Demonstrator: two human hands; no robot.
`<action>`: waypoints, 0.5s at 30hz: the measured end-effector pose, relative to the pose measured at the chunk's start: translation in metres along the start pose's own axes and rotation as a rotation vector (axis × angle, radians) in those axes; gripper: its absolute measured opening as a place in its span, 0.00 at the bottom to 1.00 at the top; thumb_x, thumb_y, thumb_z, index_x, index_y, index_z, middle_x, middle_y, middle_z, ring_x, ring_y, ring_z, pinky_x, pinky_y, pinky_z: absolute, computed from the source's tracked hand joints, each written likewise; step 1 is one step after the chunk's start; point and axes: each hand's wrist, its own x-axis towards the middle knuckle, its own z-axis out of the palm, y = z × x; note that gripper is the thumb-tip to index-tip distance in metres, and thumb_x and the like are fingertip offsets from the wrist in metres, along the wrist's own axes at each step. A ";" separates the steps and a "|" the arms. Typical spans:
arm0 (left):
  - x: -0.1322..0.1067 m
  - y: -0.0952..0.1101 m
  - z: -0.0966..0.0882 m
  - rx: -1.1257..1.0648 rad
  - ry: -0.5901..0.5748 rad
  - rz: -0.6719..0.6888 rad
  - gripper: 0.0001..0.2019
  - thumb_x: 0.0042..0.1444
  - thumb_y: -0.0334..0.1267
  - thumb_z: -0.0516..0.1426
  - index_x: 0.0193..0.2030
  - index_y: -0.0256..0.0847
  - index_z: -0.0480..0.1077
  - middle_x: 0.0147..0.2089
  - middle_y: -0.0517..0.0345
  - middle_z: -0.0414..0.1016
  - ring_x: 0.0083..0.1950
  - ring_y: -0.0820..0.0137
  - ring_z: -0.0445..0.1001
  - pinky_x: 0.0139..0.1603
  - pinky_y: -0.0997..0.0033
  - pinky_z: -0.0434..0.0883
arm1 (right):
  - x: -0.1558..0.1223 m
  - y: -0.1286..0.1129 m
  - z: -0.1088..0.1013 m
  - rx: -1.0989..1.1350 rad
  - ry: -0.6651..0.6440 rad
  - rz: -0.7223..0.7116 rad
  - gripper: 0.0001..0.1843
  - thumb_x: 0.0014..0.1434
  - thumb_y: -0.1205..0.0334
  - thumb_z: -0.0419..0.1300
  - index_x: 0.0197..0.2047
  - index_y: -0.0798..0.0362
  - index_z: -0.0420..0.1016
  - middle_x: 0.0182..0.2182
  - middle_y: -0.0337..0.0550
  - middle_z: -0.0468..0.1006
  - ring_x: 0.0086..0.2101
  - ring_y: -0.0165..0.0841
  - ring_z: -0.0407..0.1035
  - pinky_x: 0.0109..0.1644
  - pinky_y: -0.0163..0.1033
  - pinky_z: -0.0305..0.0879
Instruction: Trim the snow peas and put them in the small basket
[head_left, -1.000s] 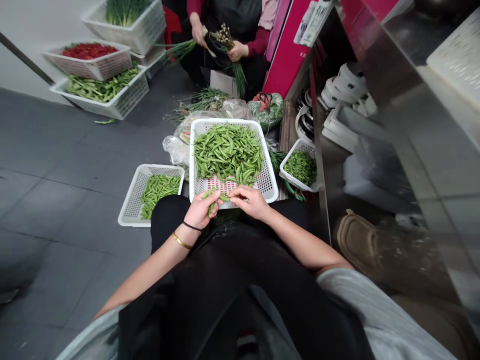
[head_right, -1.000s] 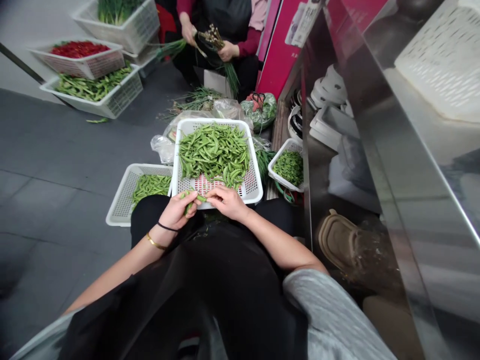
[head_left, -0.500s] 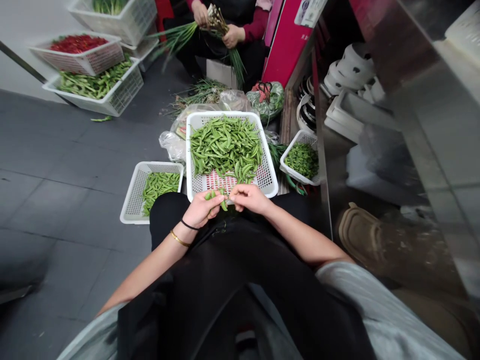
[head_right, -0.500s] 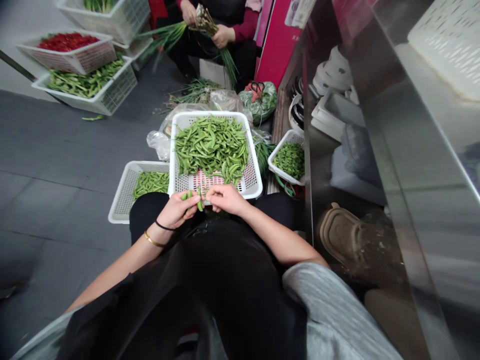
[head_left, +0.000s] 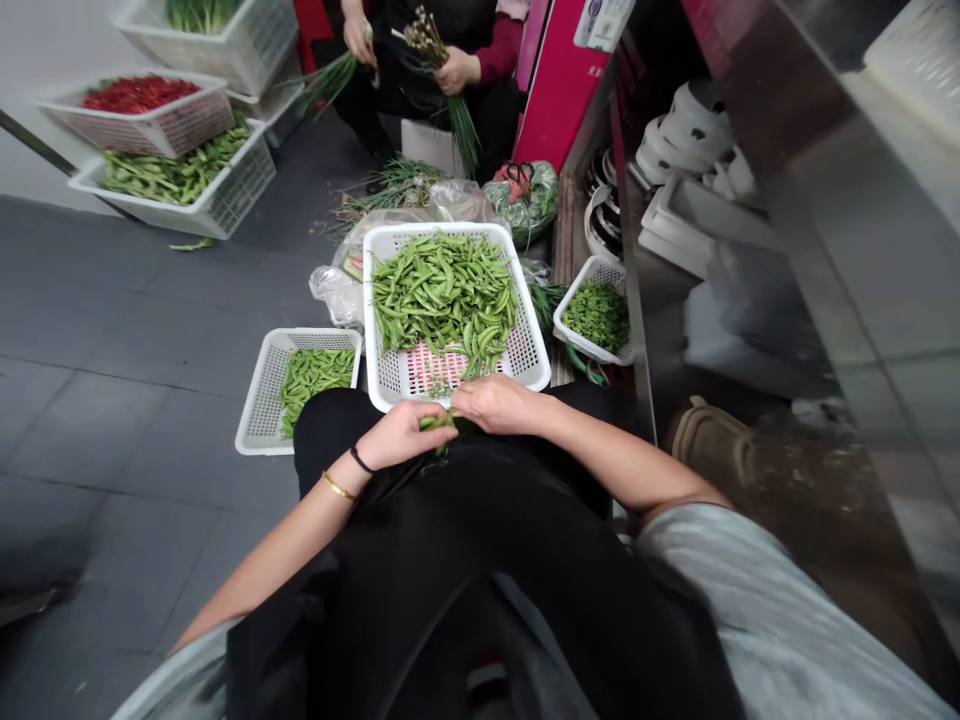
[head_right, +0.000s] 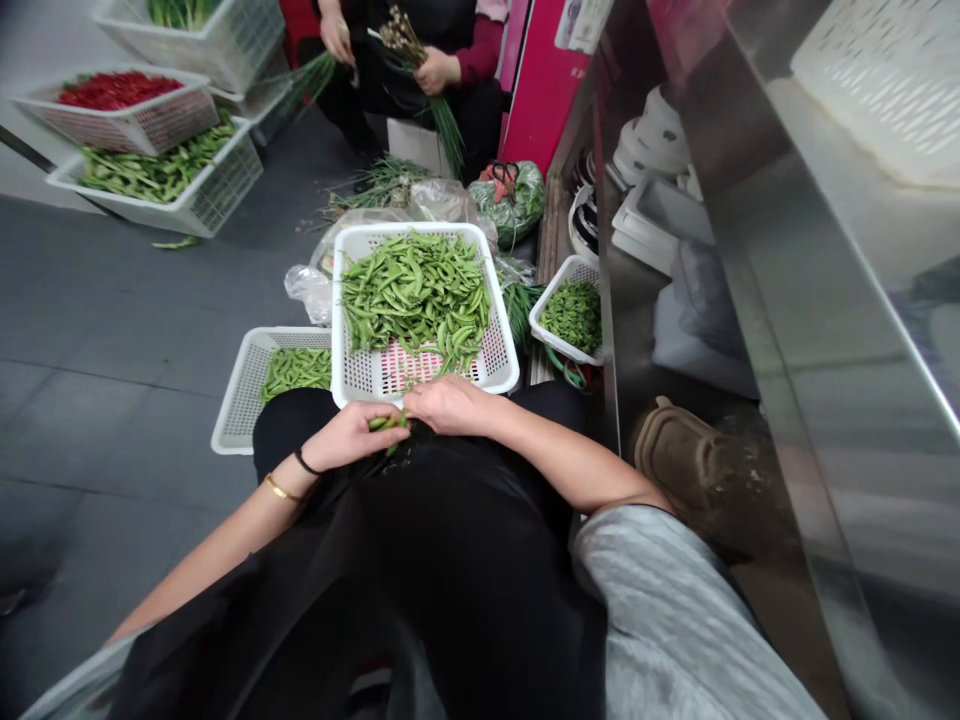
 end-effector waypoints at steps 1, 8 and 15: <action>-0.003 0.003 0.001 0.081 -0.017 0.056 0.07 0.39 0.34 0.67 0.21 0.37 0.73 0.19 0.59 0.69 0.20 0.78 0.61 0.20 0.79 0.58 | 0.001 0.001 0.004 0.146 0.004 -0.026 0.13 0.64 0.60 0.51 0.30 0.56 0.69 0.26 0.43 0.73 0.29 0.30 0.67 0.36 0.35 0.62; -0.009 0.003 -0.006 -0.162 0.413 0.229 0.09 0.49 0.40 0.63 0.34 0.37 0.75 0.22 0.57 0.70 0.17 0.78 0.61 0.17 0.78 0.57 | 0.004 0.012 0.042 1.187 0.399 0.294 0.23 0.59 0.42 0.52 0.35 0.56 0.69 0.21 0.37 0.71 0.23 0.28 0.70 0.26 0.32 0.66; 0.002 0.002 -0.044 -0.674 0.527 0.333 0.09 0.41 0.41 0.60 0.20 0.39 0.67 0.20 0.59 0.62 0.20 0.75 0.62 0.14 0.77 0.53 | 0.022 0.073 0.025 0.251 0.146 0.440 0.11 0.59 0.59 0.58 0.41 0.57 0.75 0.32 0.43 0.78 0.34 0.31 0.73 0.42 0.36 0.67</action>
